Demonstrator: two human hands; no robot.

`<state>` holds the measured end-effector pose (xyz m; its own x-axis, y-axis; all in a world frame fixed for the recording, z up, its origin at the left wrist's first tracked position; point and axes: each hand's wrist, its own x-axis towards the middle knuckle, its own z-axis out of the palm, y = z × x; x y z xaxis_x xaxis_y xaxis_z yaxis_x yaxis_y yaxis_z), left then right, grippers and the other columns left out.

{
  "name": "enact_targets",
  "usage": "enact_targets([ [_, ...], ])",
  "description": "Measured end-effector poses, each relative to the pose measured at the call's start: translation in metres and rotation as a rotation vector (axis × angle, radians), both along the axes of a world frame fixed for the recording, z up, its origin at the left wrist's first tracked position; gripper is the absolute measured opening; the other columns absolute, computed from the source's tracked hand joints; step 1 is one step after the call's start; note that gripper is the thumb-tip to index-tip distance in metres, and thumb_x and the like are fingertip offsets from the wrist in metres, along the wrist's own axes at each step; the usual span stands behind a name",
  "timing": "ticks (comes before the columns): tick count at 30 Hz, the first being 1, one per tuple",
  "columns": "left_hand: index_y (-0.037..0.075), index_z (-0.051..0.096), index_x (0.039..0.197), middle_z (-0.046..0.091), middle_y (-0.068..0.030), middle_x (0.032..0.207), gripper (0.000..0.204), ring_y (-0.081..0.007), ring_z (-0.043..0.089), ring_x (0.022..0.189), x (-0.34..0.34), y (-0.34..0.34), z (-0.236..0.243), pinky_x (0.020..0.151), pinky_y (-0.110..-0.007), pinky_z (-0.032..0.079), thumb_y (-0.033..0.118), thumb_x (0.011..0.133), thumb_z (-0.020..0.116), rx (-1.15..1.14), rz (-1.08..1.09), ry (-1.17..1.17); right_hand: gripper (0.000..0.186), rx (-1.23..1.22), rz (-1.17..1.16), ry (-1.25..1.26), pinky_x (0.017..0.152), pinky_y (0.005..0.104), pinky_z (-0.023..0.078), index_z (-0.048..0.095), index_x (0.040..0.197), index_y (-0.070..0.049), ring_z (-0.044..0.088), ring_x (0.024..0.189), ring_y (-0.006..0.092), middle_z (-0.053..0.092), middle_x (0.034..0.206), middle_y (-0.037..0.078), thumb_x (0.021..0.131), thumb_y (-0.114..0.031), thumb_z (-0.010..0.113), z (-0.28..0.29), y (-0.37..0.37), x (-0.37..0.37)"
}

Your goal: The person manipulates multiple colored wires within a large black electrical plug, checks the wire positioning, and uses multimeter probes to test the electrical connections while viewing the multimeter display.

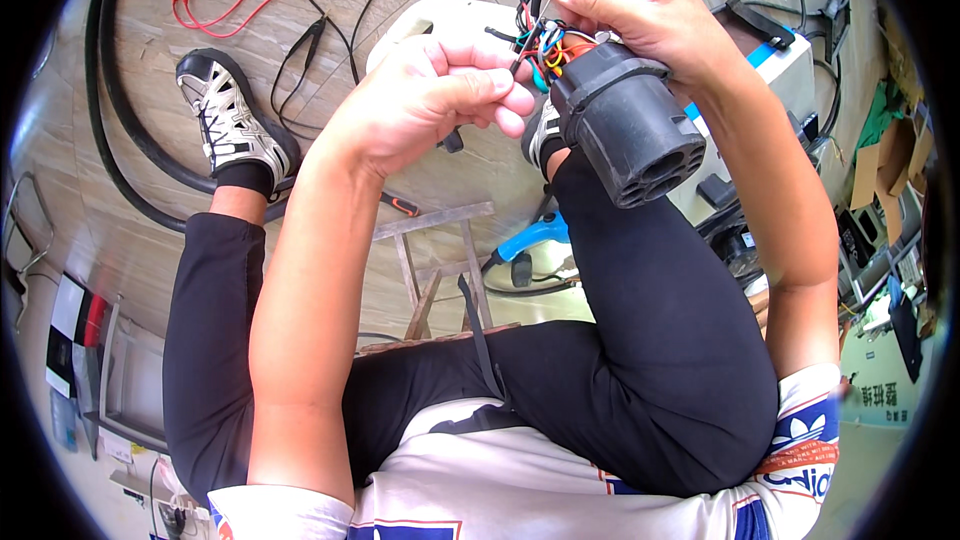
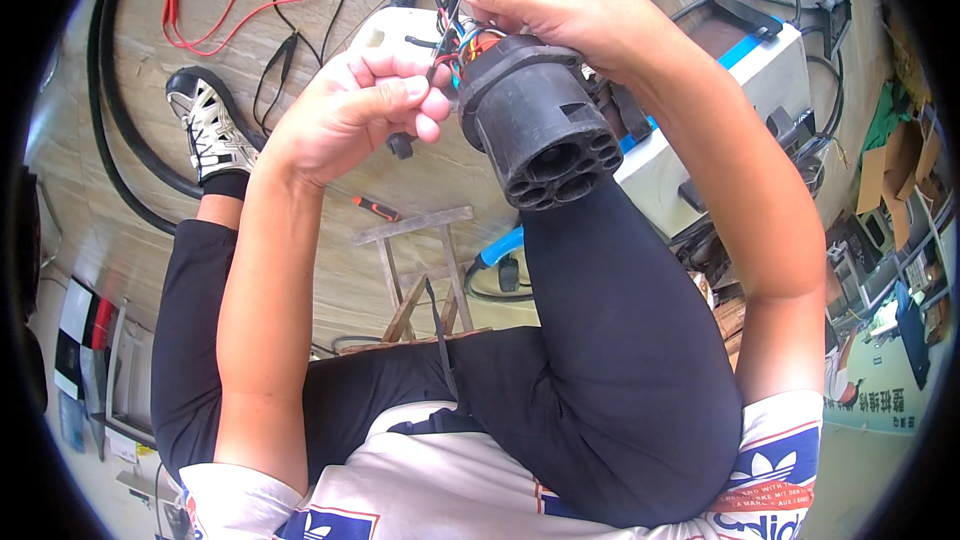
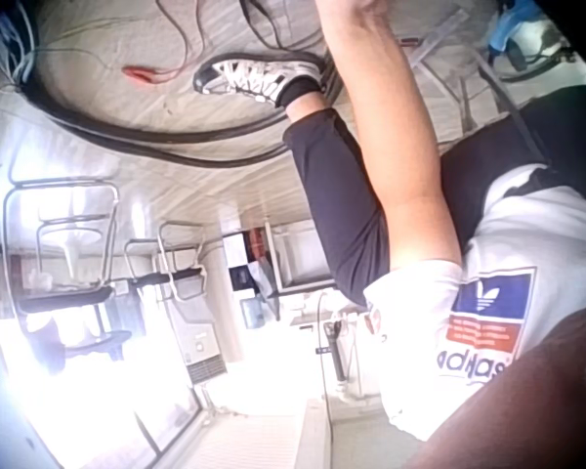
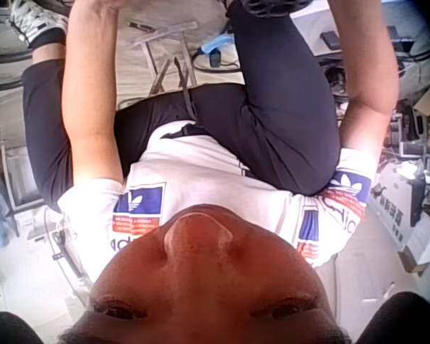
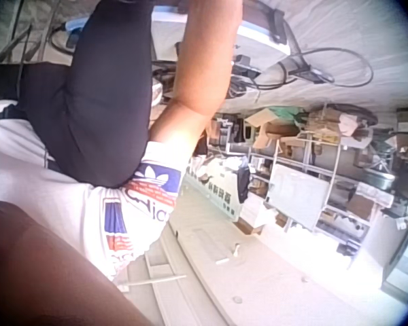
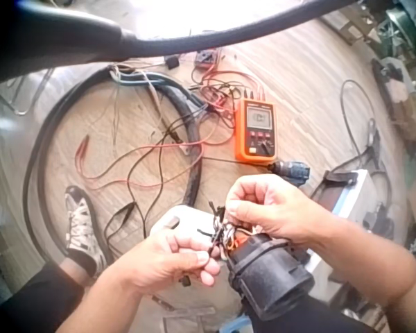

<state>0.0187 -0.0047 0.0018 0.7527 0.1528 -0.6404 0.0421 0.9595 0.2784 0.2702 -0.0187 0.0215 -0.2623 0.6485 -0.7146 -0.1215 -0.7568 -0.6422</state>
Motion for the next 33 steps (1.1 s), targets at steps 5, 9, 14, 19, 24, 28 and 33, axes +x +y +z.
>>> enact_targets([
  [5,-0.004,0.067,0.114,0.073,-0.0107,0.093,0.030,-0.0161,0.070,0.079,0.001,-0.001,-0.002,0.079,-0.032,0.057,0.014,0.091,0.073,0.017,-0.023,-0.009,0.011,0.016,0.056,0.026,0.065,0.0201,0.047,0.062,0.097,-0.004,0.057,0.072,0.0044,0.064,0.083,-0.002,0.097,-0.013,0.067,-0.009,-0.002,0.005],
  [9,-0.004,0.067,0.115,0.073,-0.0107,0.094,0.031,-0.0160,0.071,0.080,0.000,-0.004,-0.005,0.080,-0.032,0.057,0.015,0.092,0.073,0.017,-0.039,-0.002,0.010,0.004,0.099,0.021,0.064,0.0201,0.046,0.063,0.096,-0.003,0.057,0.071,0.0041,0.064,0.082,-0.002,0.098,-0.013,0.066,-0.006,0.000,0.002],
  [14,-0.005,0.065,0.119,0.074,-0.0105,0.099,0.033,-0.0159,0.071,0.084,0.000,-0.004,-0.004,0.085,-0.032,0.057,0.013,0.092,0.072,-0.002,-0.016,-0.035,0.012,0.000,0.116,-0.023,0.066,0.0194,0.046,0.061,0.097,-0.004,0.056,0.075,0.0035,0.063,0.084,-0.002,0.098,-0.015,0.066,-0.009,-0.003,0.001],
  [19,-0.006,0.062,0.126,0.074,-0.0107,0.104,0.038,-0.0163,0.072,0.091,-0.008,-0.002,-0.006,0.089,-0.031,0.056,0.010,0.093,0.071,0.044,-0.042,-0.096,0.017,0.023,0.117,0.000,0.074,0.0200,0.047,0.060,0.098,-0.004,0.056,0.084,0.0032,0.061,0.088,-0.002,0.098,-0.020,0.066,-0.010,-0.010,0.002],
  [24,-0.006,0.061,0.127,0.074,-0.0112,0.106,0.038,-0.0167,0.072,0.094,-0.010,-0.004,-0.008,0.090,-0.032,0.055,0.010,0.094,0.071,0.086,-0.045,-0.093,0.011,-0.019,0.174,0.064,0.065,0.0183,0.042,0.061,0.101,-0.004,0.052,0.073,0.0025,0.061,0.086,-0.004,0.101,-0.015,0.062,-0.003,0.000,0.006],
  [28,-0.005,0.063,0.125,0.074,-0.0112,0.106,0.036,-0.0168,0.072,0.094,-0.009,-0.009,-0.009,0.089,-0.031,0.055,0.010,0.094,0.070,0.127,-0.029,-0.072,0.013,-0.015,0.193,0.078,0.064,0.0178,0.041,0.060,0.102,-0.005,0.051,0.073,0.0022,0.061,0.087,-0.005,0.102,-0.018,0.061,-0.009,0.000,0.008],
  [33,-0.005,0.065,0.119,0.074,-0.0119,0.104,0.028,-0.0171,0.072,0.091,-0.009,-0.013,-0.010,0.088,-0.031,0.055,0.009,0.095,0.069,0.192,-0.033,-0.045,0.014,-0.026,0.183,0.038,0.064,0.0179,0.041,0.060,0.103,-0.005,0.052,0.074,0.0024,0.061,0.086,-0.004,0.102,-0.018,0.062,-0.005,0.001,0.008],
])
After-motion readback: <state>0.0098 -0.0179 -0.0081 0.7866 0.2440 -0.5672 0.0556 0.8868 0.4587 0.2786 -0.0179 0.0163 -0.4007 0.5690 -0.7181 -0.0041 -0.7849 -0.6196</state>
